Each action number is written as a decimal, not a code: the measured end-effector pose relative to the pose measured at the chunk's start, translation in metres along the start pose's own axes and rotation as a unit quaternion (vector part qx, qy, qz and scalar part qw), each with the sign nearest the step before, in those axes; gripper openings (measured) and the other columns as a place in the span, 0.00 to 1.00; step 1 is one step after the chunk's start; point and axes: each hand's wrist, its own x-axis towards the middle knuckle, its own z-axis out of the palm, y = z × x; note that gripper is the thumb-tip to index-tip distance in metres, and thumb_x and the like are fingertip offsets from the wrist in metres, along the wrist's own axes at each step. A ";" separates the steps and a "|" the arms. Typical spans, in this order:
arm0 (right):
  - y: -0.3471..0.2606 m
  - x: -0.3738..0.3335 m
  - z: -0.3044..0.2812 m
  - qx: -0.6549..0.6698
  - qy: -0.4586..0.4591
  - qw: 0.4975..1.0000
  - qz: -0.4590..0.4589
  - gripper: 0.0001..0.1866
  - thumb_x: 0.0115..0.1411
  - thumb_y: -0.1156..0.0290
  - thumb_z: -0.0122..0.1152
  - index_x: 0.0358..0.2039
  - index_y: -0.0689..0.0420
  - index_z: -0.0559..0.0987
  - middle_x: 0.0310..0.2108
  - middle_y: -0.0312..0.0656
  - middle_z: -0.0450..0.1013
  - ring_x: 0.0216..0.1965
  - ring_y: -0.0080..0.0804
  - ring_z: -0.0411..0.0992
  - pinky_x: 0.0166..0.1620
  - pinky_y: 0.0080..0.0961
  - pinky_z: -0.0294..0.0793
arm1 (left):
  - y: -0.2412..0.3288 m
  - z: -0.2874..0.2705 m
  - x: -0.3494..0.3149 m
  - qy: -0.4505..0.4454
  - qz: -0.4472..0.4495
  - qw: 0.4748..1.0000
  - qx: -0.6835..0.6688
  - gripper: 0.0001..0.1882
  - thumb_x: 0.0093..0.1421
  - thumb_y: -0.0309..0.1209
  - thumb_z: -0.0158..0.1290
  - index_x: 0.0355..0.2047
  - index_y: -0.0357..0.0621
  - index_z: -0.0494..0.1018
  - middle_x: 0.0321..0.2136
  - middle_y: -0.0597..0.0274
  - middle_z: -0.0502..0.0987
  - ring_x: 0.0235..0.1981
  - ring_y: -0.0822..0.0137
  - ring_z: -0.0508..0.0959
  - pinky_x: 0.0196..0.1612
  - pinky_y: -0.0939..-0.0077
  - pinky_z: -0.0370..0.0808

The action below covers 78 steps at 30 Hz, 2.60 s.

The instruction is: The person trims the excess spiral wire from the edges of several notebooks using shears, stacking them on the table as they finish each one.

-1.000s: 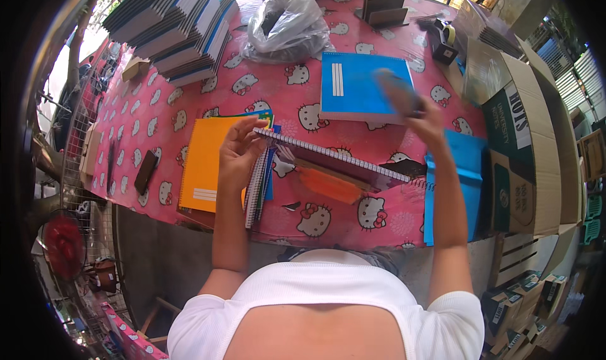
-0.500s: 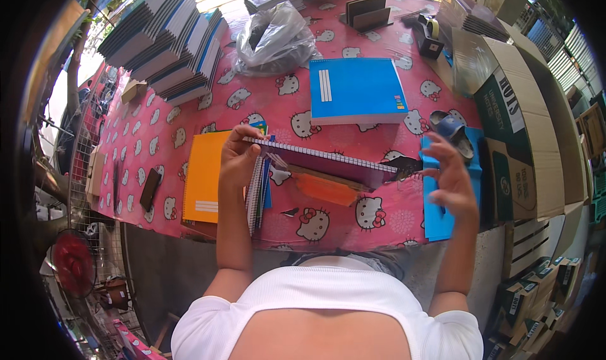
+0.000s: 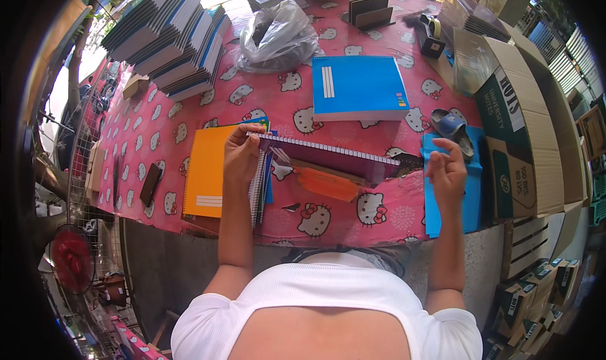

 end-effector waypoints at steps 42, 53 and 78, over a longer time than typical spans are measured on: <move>-0.027 -0.092 0.082 0.348 -0.346 0.769 0.409 0.20 0.56 0.64 0.61 0.41 0.69 0.75 0.27 0.44 0.75 0.25 0.27 0.73 0.31 0.17 0.73 | -0.016 0.081 -0.104 -0.112 0.283 0.842 0.445 0.14 0.39 0.10 0.57 0.29 0.34 0.76 0.30 0.52 0.78 0.35 0.57 0.80 0.39 0.70 0.77; 0.110 -0.027 -0.023 -0.407 0.107 0.906 -0.043 0.25 0.50 0.58 0.66 0.46 0.57 0.73 0.42 0.48 0.72 0.44 0.44 0.71 0.50 0.37 0.68 | 0.082 0.056 -0.014 0.219 0.433 0.810 0.329 0.08 0.50 0.17 0.60 0.32 0.38 0.77 0.31 0.58 0.79 0.33 0.72 0.78 0.37 0.80 0.77; 0.062 0.036 0.088 -0.385 -0.082 0.896 -0.206 0.25 0.38 0.71 0.69 0.40 0.53 0.73 0.37 0.39 0.72 0.41 0.41 0.69 0.46 0.41 0.64 | 0.047 -0.096 -0.061 0.079 -0.203 0.442 0.870 0.44 0.57 0.65 0.37 0.66 0.56 0.43 0.67 0.51 0.38 0.68 0.52 0.34 0.58 0.29 0.26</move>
